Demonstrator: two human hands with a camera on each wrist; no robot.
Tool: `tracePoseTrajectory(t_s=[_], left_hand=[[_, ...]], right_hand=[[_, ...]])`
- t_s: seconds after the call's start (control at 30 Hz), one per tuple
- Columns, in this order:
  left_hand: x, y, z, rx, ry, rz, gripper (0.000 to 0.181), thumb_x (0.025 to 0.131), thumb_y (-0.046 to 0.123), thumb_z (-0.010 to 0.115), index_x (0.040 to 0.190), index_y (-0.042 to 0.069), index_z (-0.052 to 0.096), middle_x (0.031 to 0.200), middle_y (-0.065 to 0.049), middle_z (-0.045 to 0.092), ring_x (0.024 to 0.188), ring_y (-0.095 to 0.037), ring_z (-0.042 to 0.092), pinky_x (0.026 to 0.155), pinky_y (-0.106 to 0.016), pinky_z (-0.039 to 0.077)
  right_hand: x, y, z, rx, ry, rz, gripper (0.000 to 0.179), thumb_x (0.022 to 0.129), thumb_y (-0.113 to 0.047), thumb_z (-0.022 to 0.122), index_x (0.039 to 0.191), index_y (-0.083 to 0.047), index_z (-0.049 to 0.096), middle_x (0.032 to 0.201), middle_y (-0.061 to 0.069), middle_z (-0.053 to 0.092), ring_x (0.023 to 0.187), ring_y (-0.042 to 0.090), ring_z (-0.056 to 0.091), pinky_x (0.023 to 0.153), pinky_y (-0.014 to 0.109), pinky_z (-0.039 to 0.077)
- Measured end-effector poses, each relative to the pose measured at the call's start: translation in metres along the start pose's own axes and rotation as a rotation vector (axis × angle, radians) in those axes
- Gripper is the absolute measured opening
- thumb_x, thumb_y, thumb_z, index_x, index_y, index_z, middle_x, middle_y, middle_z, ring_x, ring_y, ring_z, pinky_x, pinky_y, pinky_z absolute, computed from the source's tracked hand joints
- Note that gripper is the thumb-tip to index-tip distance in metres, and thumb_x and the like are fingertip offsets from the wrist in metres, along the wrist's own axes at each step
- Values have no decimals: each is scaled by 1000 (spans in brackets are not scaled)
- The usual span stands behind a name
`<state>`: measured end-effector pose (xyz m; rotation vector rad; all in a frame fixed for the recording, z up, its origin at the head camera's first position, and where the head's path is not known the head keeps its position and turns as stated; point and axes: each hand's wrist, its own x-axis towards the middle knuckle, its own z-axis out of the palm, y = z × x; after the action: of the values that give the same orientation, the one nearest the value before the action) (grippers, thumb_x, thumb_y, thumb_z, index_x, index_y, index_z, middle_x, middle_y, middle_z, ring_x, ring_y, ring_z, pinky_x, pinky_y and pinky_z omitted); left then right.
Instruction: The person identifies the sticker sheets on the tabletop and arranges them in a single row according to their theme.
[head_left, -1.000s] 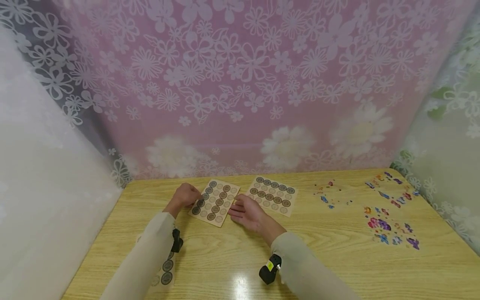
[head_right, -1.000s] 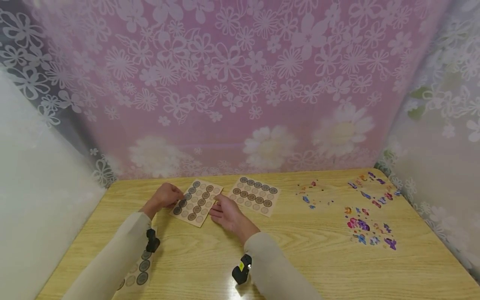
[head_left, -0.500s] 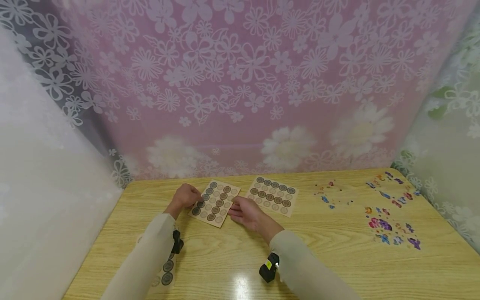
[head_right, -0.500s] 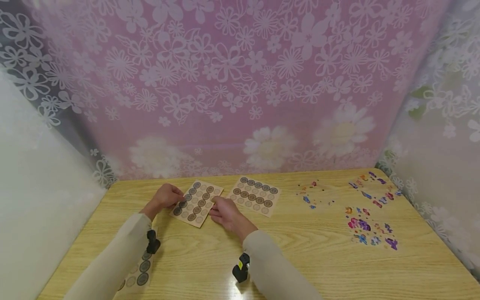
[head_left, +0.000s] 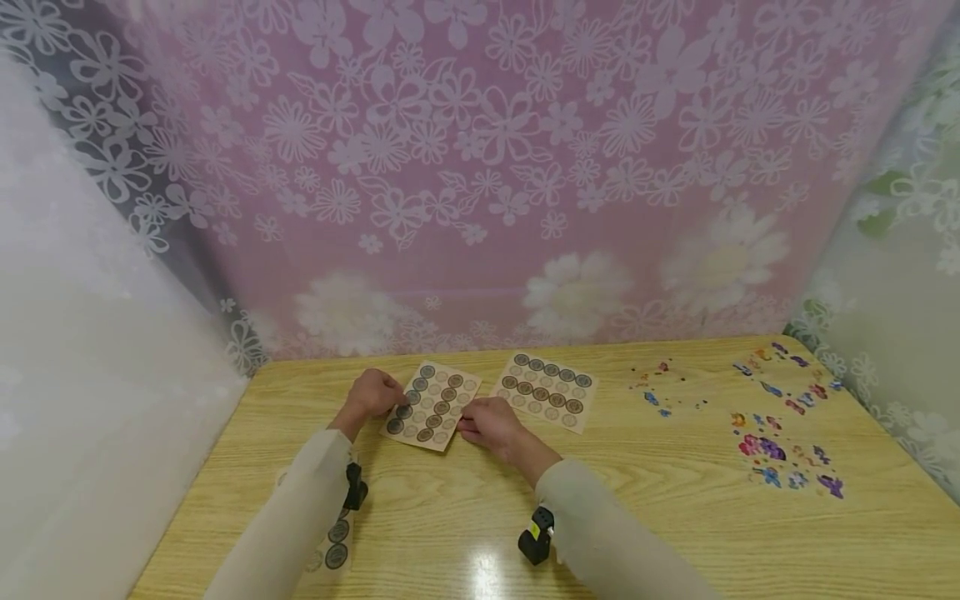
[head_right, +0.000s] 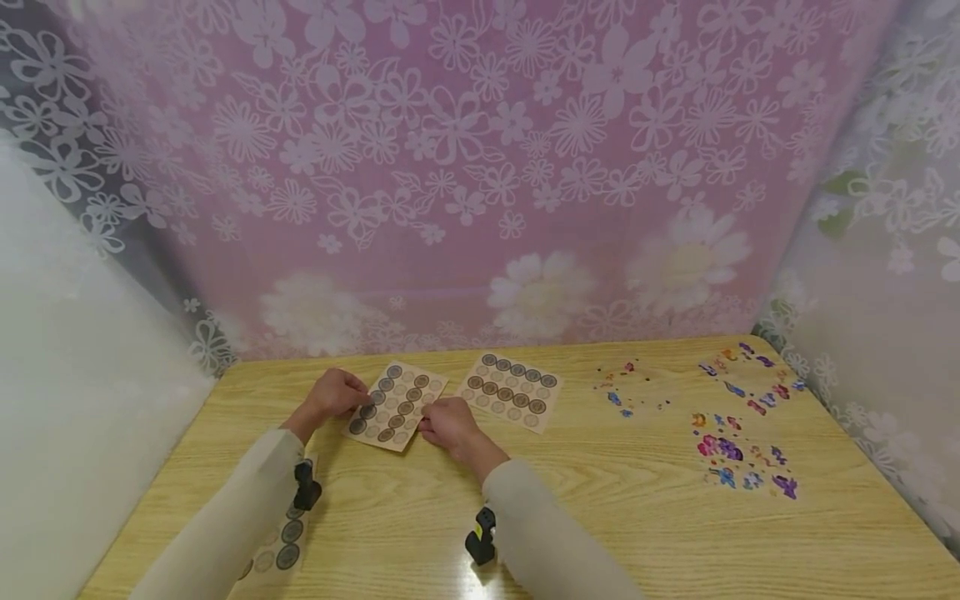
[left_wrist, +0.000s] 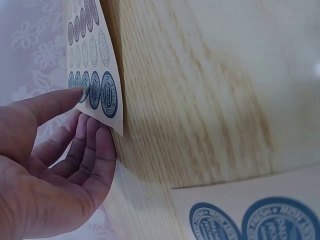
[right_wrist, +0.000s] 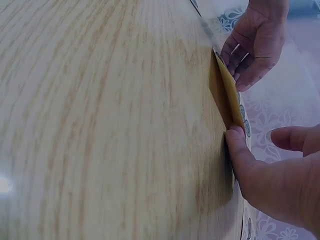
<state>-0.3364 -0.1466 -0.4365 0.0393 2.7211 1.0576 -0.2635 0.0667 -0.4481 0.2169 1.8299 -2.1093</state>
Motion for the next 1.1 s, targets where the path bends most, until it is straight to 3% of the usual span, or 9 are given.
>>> tracePoseTrajectory(t_s=[0.17,0.27,0.6,0.87,1.1], left_hand=[[-1,-2,0,-8,6,9,10,85,11,71,83,1,72,72,-7,64,59,-19,55,54,-30,45],[-2,-3,-1,-25,9,19,10,84,11,72,83,1,72,76,-8,65,64,-21,59,57,-31,48],[-7,-7,-1,-195,-22,24,14,84,5,72,94,-5,67,87,-14,64,70,-22,64,63,-36,56],[-11,-14,-1,-262,-33,27,17,84,5,72,95,-5,64,84,-14,64,67,-21,65,62,-36,56],[-22,-17,-4,-321,-86,65,28,86,7,70,109,-8,62,91,-14,66,75,-23,66,69,-39,55]], right_hand=[[1,4,0,-15,28,-22,45,98,-1,48,139,14,34,116,27,55,94,27,62,85,37,52],[2,6,0,3,51,-29,45,96,0,51,137,13,36,119,27,54,95,29,62,83,37,53],[6,7,0,43,106,-56,40,90,4,59,127,9,45,111,24,57,84,24,64,77,36,55],[4,8,-3,-22,105,-66,39,87,5,59,124,9,48,108,22,58,85,25,64,78,37,54],[0,6,-3,-80,121,-53,38,87,1,63,122,6,50,105,19,60,81,22,65,74,36,55]])
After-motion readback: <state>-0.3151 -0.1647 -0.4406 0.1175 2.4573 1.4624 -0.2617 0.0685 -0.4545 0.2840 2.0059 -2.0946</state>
